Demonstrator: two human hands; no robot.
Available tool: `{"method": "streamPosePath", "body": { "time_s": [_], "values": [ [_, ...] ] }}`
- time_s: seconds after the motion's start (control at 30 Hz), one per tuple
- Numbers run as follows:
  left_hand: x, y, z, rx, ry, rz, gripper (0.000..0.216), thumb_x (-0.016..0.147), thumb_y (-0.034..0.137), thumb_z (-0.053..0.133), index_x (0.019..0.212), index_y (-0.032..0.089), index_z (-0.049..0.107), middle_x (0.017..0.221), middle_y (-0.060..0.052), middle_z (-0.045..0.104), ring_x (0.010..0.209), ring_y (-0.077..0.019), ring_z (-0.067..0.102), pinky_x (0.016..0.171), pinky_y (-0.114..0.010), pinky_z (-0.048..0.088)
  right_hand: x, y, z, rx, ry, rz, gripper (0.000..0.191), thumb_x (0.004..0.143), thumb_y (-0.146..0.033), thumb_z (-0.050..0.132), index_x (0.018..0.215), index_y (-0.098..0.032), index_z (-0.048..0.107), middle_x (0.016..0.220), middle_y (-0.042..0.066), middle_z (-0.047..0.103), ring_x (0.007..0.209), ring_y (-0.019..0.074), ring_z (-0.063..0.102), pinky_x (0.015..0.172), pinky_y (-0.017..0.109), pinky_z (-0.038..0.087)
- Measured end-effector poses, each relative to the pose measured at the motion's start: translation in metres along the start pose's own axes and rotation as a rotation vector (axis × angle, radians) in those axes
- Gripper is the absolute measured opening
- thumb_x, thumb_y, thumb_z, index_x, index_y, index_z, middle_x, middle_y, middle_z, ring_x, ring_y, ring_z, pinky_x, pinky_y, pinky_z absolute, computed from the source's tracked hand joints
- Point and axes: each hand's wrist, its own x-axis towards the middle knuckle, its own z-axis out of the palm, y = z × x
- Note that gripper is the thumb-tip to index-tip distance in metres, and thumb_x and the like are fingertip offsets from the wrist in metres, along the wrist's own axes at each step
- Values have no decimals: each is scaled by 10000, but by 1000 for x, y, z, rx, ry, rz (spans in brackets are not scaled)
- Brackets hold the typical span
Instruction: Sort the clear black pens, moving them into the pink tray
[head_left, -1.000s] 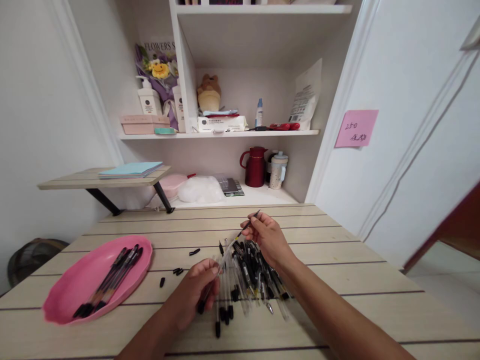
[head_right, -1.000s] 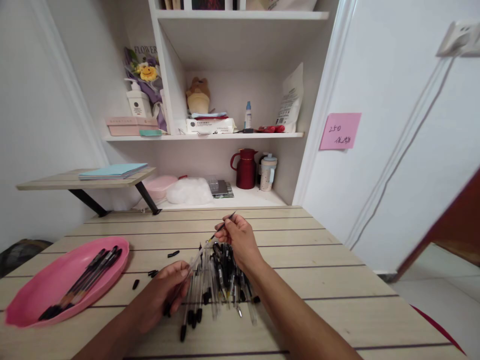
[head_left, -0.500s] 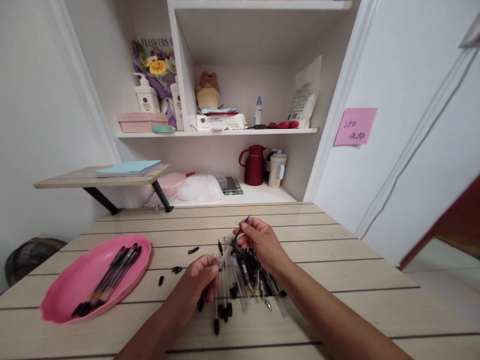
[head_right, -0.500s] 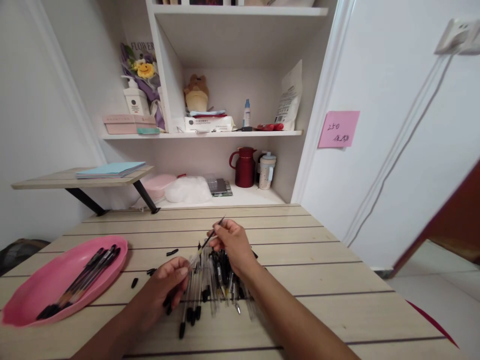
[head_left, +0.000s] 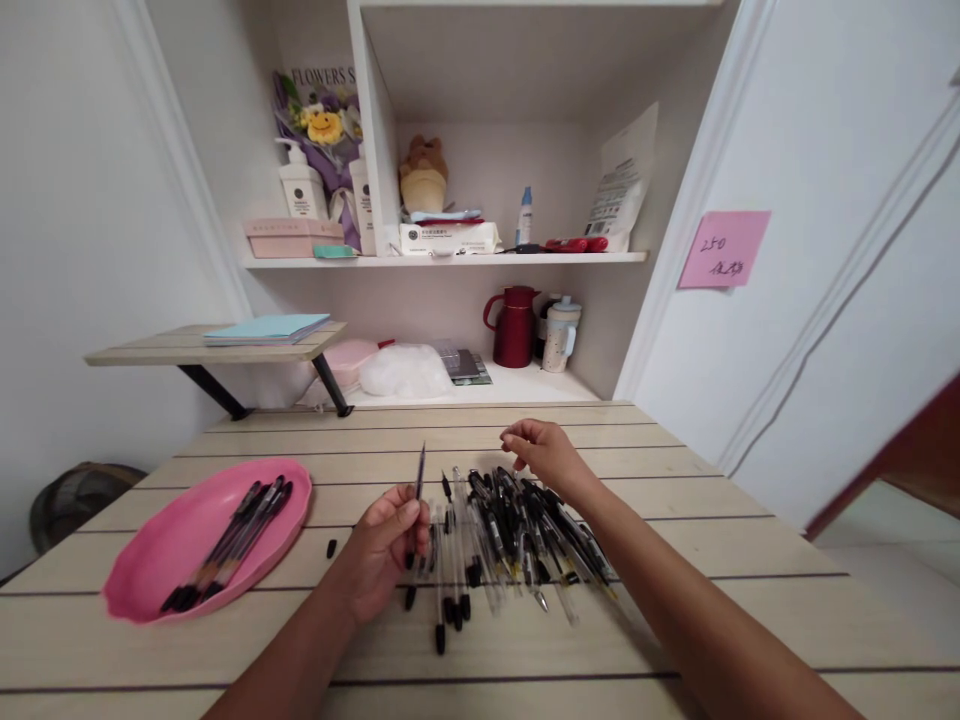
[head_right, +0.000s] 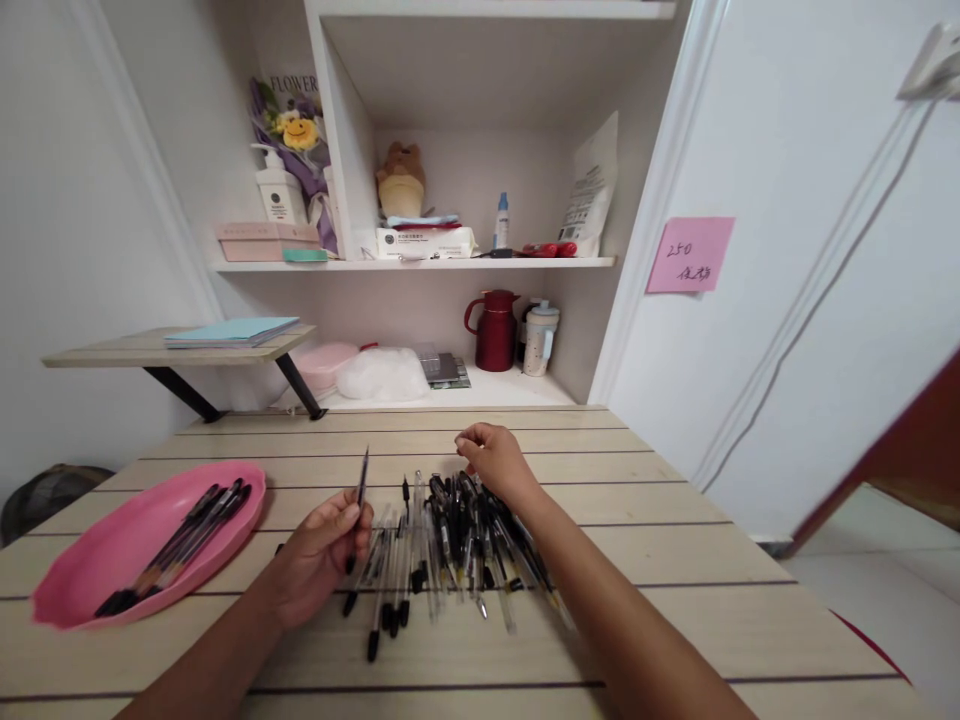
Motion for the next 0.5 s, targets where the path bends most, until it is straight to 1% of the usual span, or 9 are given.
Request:
{"method": "streamPosePath", "body": {
  "time_s": [0.1, 0.17, 0.23, 0.4, 0.5],
  "values": [
    [2, 3, -4, -52, 44, 44, 169, 694, 160, 615, 802, 161, 485, 697, 9, 529, 548, -69, 483, 506, -188, 404, 6, 3, -1, -351, -51, -47, 170, 711, -281, 504, 703, -155, 618, 633, 12, 620, 506, 105, 561, 483, 198, 377],
    [4, 5, -7, -76, 63, 68, 192, 683, 152, 625, 807, 163, 479, 693, 13, 526, 543, -69, 483, 500, -188, 404, 9, 3, 1, -594, -106, -69, 185, 713, -284, 501, 723, -165, 642, 679, 25, 645, 606, 125, 582, 542, 205, 384],
    [4, 6, -9, -88, 69, 88, 197, 685, 152, 624, 814, 164, 475, 695, 15, 525, 543, -68, 481, 497, -186, 402, 13, 2, 7, -755, -154, -73, 187, 699, -288, 519, 736, -174, 663, 730, 38, 664, 688, 142, 586, 595, 213, 382],
    [6, 8, -14, -78, 66, 116, 175, 709, 161, 603, 822, 168, 469, 694, 19, 526, 537, -65, 476, 490, -182, 388, 25, 4, 27, -870, -218, -14, 153, 634, -229, 573, 733, -199, 685, 806, 55, 677, 768, 172, 593, 642, 227, 390],
    [7, 7, -16, -66, 72, 116, 174, 708, 163, 605, 822, 167, 473, 685, 20, 526, 527, -62, 471, 483, -180, 377, 32, 7, 38, -926, -238, 28, 182, 606, -192, 585, 757, -206, 686, 842, 68, 675, 807, 198, 597, 661, 247, 406]
  ]
}}
